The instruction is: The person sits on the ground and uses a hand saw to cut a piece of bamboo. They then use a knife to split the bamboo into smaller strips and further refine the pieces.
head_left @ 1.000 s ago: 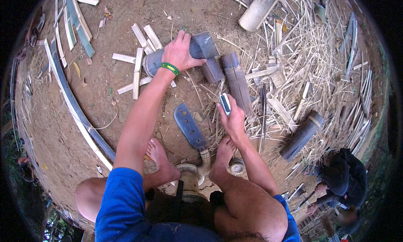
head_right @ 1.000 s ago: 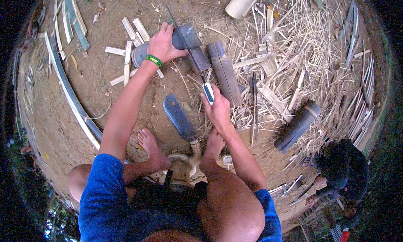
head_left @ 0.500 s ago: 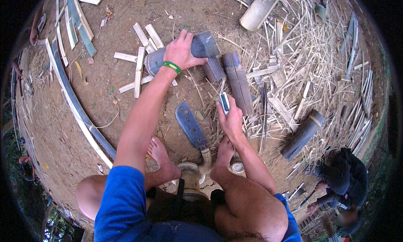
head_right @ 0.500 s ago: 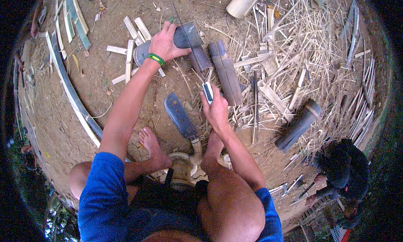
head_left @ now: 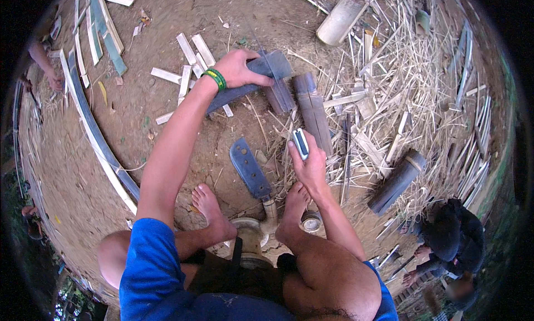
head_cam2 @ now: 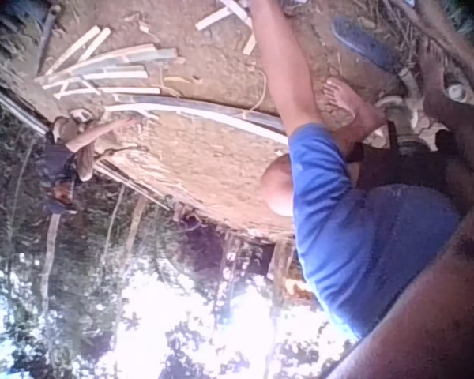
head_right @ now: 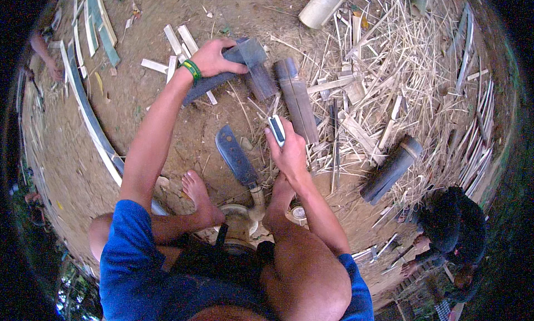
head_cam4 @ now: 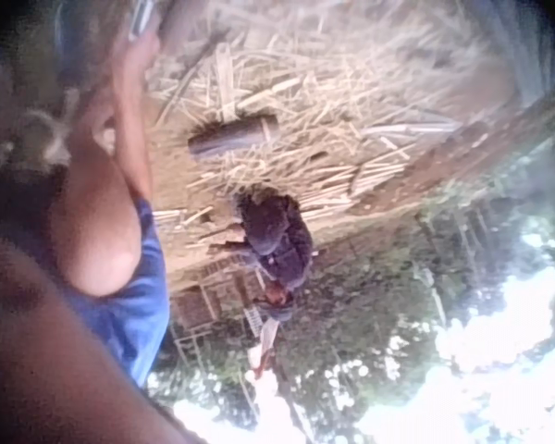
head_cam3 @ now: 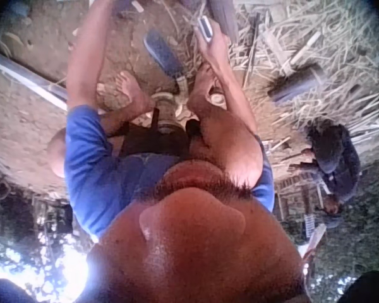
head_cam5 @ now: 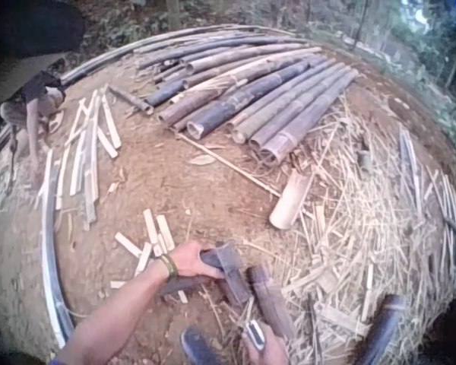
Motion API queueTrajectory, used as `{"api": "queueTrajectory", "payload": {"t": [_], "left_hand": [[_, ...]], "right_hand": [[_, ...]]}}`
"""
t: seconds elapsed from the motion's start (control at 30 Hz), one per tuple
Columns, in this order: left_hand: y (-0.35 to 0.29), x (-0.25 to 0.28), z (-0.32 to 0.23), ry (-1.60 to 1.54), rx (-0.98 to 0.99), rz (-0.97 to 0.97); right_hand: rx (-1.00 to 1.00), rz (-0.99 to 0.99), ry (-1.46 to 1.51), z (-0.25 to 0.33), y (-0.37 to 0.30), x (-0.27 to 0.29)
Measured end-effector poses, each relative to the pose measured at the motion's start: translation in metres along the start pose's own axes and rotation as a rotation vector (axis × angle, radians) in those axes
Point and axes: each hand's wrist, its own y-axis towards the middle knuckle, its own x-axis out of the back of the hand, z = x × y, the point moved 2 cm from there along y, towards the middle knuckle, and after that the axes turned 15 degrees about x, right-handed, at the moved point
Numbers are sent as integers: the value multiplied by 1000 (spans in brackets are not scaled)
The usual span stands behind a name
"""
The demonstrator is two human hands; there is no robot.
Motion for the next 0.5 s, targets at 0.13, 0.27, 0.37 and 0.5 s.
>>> {"api": "queueTrajectory", "payload": {"t": [0.13,0.27,0.37,0.5], "left_hand": [[7,7,1,-57,36,92],[10,10,-3,-39,37,133],[14,9,1,-32,29,149],[19,10,-3,27,10,137]], "right_hand": [[17,-8,-4,2,1,0],[4,0,-3,5,2,1],[-10,11,-13,7,3,2],[2,-3,-29,10,5,2]]}}
